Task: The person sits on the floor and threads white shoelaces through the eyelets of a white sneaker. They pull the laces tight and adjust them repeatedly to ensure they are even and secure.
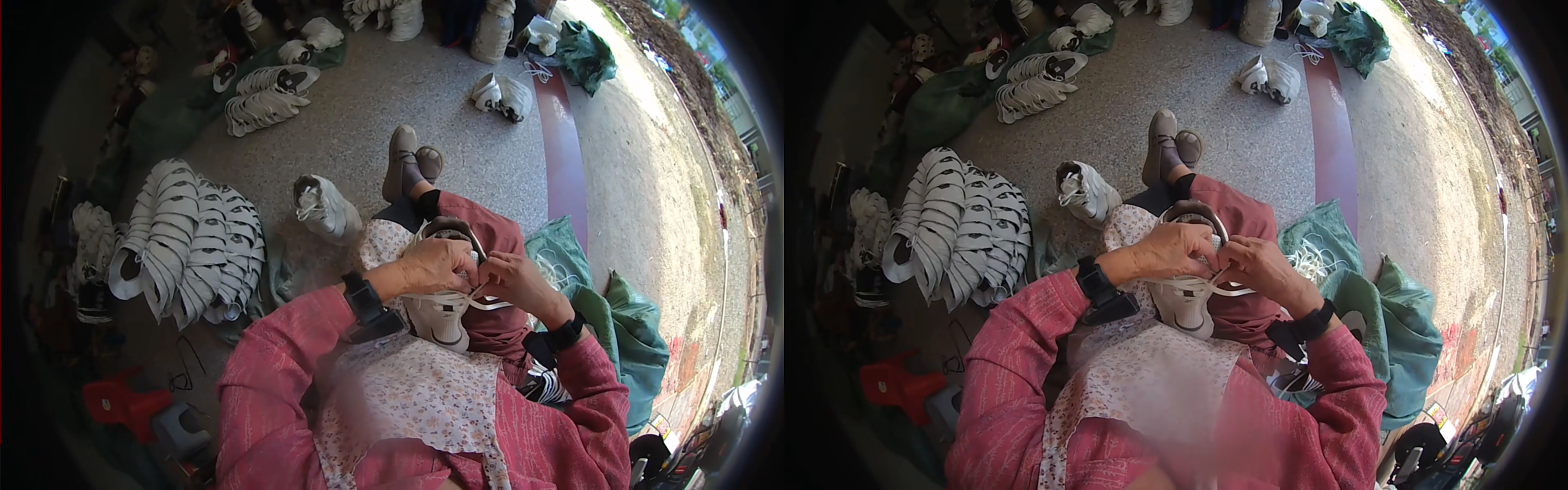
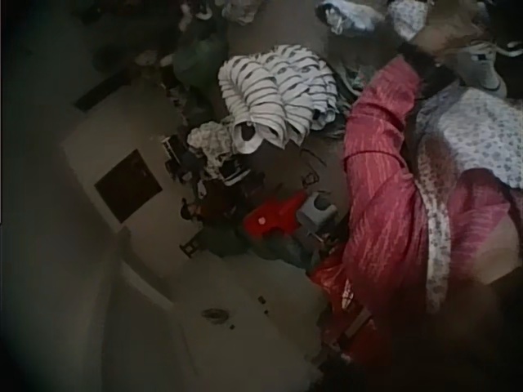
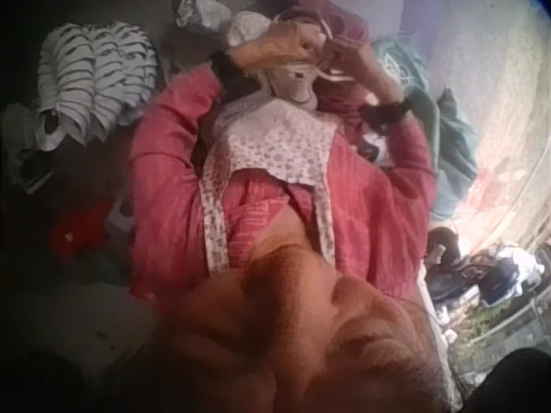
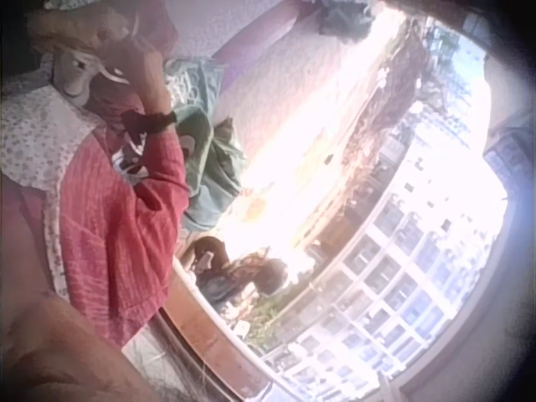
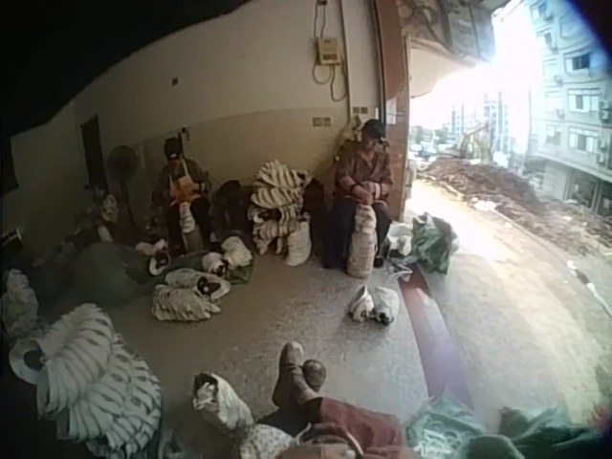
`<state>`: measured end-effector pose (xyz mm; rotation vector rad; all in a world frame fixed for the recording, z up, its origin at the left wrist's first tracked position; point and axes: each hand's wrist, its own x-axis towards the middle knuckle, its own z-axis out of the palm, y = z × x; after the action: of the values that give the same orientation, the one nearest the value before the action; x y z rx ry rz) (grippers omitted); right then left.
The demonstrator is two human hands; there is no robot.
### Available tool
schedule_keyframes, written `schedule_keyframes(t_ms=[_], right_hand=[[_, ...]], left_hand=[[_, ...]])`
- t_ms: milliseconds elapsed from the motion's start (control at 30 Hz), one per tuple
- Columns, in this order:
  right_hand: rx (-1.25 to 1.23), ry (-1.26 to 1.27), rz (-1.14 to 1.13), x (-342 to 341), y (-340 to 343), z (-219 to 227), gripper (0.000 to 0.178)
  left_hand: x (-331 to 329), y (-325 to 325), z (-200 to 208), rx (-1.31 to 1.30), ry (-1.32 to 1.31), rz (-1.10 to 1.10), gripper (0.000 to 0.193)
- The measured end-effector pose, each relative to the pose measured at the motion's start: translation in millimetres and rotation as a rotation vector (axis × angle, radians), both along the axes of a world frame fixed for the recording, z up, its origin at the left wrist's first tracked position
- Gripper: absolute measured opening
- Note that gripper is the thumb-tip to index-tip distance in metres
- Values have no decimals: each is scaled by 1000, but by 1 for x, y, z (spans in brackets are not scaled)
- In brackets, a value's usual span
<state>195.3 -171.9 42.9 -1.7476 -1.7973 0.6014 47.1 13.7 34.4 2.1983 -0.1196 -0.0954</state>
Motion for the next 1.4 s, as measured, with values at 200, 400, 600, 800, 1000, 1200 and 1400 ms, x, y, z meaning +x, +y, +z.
schedule_keyframes(t_ms=[200,400,600,800,1000,1200,1400], right_hand=[[-104,127,26,6,4,6,23],[-150,241,16,11,6,10,17],[-178,230,19,8,13,6,15],[-172,205,13,6,7,12,15],[-138,219,-5,1,9,16,14],[33,-10,-68,-10,-3,18,16],[39,-120,22,-25,-6,15,19]], left_hand=[[-7,-12,-7,266,-531,76,11],[-54,112,42,739,-561,518,4],[-128,203,55,821,-484,1054,5],[-173,242,32,922,-391,1398,5],[-186,245,14,784,-423,1293,13],[-154,108,6,196,-103,788,16],[-94,28,30,320,-486,256,26]])
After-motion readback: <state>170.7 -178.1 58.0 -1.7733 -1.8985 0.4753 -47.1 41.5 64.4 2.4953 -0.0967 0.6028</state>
